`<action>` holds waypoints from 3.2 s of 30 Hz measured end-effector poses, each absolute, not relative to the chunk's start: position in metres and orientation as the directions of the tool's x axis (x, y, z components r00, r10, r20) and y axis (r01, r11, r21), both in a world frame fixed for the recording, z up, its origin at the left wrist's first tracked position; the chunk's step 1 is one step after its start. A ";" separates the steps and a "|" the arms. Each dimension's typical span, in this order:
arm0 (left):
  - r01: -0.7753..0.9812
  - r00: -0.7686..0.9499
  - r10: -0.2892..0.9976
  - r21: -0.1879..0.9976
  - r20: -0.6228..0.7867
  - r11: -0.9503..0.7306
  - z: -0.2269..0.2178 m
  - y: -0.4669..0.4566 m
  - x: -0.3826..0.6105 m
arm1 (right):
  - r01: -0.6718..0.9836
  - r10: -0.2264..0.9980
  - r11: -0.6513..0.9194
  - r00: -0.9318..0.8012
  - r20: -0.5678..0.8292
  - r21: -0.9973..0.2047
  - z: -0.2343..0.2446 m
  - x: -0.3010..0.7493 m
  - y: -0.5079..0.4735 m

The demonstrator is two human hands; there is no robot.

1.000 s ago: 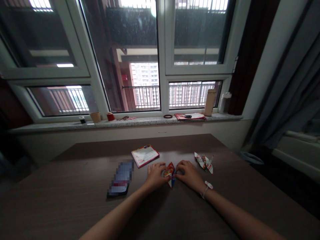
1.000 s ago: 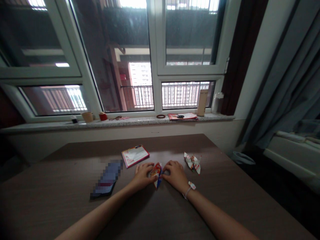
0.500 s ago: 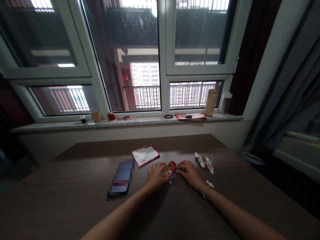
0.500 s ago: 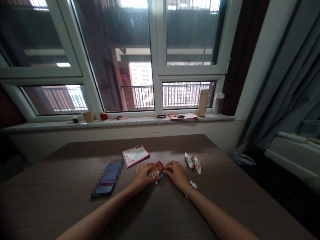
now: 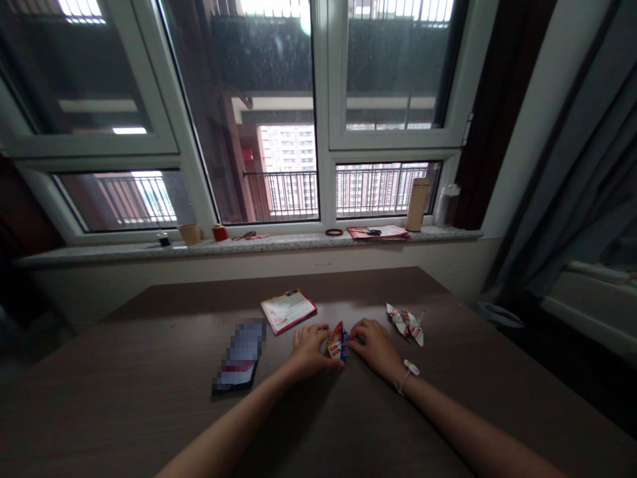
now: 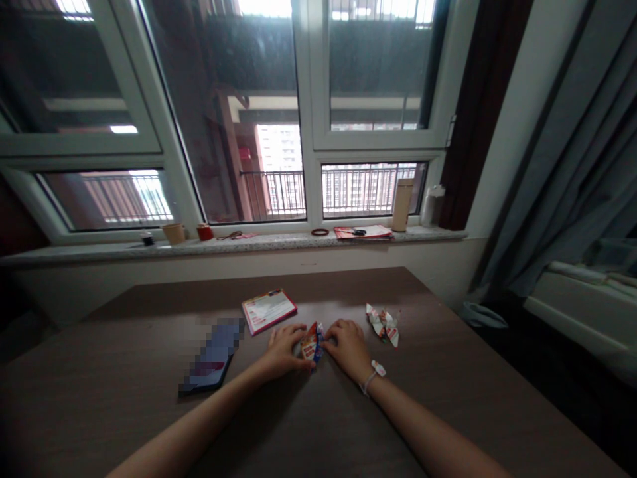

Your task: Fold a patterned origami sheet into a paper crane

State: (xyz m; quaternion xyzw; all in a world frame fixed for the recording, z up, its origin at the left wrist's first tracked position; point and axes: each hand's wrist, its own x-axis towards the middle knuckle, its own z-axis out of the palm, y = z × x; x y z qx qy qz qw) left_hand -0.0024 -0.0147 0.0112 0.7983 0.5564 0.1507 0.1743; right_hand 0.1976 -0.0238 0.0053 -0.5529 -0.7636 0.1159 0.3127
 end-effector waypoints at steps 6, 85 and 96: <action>0.837 0.328 0.943 0.447 0.052 -0.315 0.013 -0.018 -0.002 | 0.724 0.912 0.386 -0.205 0.355 -0.572 -0.006 0.202 -0.015; 0.845 0.366 0.922 0.369 0.129 -0.387 0.004 -0.024 0.001 | 0.501 0.831 0.528 -0.137 0.539 -0.686 -0.016 0.206 -0.005; 0.847 0.368 0.919 0.359 0.140 -0.393 0.005 -0.025 0.001 | 0.455 0.829 0.546 -0.175 0.531 -0.704 -0.013 0.205 -0.007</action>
